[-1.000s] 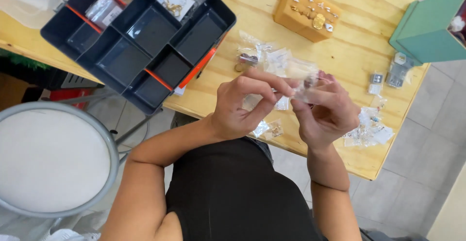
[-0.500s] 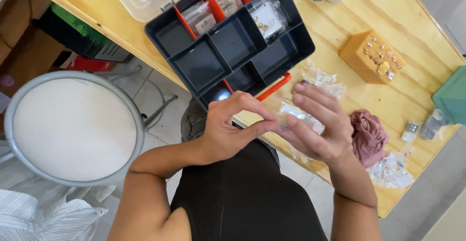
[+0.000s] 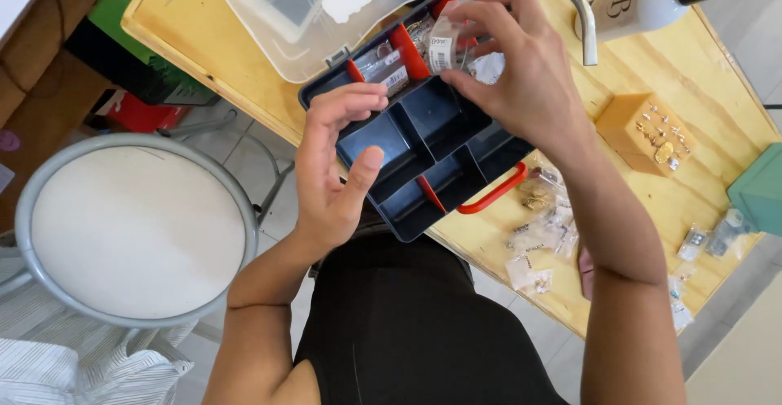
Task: Wiping small jewelry items with a cloth and sorting them into plastic bags and a partitioned storage box.
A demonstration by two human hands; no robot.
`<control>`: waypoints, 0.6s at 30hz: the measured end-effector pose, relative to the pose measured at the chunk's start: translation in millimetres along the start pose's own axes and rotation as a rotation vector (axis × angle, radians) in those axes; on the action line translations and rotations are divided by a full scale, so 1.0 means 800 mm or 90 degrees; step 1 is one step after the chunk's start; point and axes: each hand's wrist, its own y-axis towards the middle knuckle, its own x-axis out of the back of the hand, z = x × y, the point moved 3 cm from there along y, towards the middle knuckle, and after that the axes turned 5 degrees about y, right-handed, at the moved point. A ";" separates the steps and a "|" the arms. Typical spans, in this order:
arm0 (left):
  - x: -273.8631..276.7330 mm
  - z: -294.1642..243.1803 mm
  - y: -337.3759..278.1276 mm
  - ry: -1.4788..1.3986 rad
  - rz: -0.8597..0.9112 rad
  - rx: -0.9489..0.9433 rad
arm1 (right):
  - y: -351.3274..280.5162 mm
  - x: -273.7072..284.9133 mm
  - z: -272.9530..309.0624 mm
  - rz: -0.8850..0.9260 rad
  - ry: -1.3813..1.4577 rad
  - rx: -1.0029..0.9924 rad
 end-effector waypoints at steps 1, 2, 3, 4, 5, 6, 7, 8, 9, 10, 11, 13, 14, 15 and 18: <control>0.003 0.003 0.003 -0.004 0.005 -0.009 | 0.009 -0.003 -0.007 0.031 -0.026 -0.034; 0.006 0.005 0.003 -0.007 0.009 -0.013 | 0.016 -0.008 -0.014 0.065 -0.049 -0.070; 0.008 0.007 0.004 -0.008 0.012 -0.008 | 0.021 -0.011 -0.023 0.067 -0.047 -0.075; 0.009 0.009 0.004 -0.028 0.011 0.000 | 0.025 -0.015 -0.031 0.084 -0.098 -0.072; 0.010 0.010 0.003 -0.049 0.010 0.008 | 0.028 -0.020 -0.040 0.101 -0.150 -0.069; 0.010 0.012 0.002 -0.049 0.011 0.010 | 0.031 -0.024 -0.040 0.101 -0.149 -0.070; 0.011 0.012 0.000 -0.048 0.013 0.006 | 0.033 -0.030 -0.040 0.125 -0.194 -0.077; 0.011 0.012 -0.002 -0.047 0.014 0.002 | 0.036 -0.035 -0.040 0.150 -0.238 -0.083; 0.012 0.012 -0.003 -0.047 0.013 0.004 | 0.035 -0.041 -0.043 0.151 -0.237 -0.083; 0.013 0.013 -0.004 -0.044 0.010 0.004 | 0.034 -0.047 -0.045 0.148 -0.291 -0.066; 0.013 0.012 -0.005 -0.042 0.006 0.005 | 0.032 -0.053 -0.047 0.145 -0.345 -0.049; 0.014 0.013 -0.005 -0.038 -0.001 -0.004 | 0.032 -0.051 -0.047 0.160 -0.338 -0.059; 0.015 0.013 -0.006 -0.035 -0.007 -0.009 | 0.031 -0.052 -0.047 0.176 -0.329 -0.072; 0.015 0.013 -0.006 -0.034 -0.006 -0.010 | 0.031 -0.053 -0.048 0.175 -0.329 -0.072; 0.011 0.011 -0.007 -0.029 -0.006 -0.020 | 0.028 -0.055 -0.054 0.154 -0.353 -0.091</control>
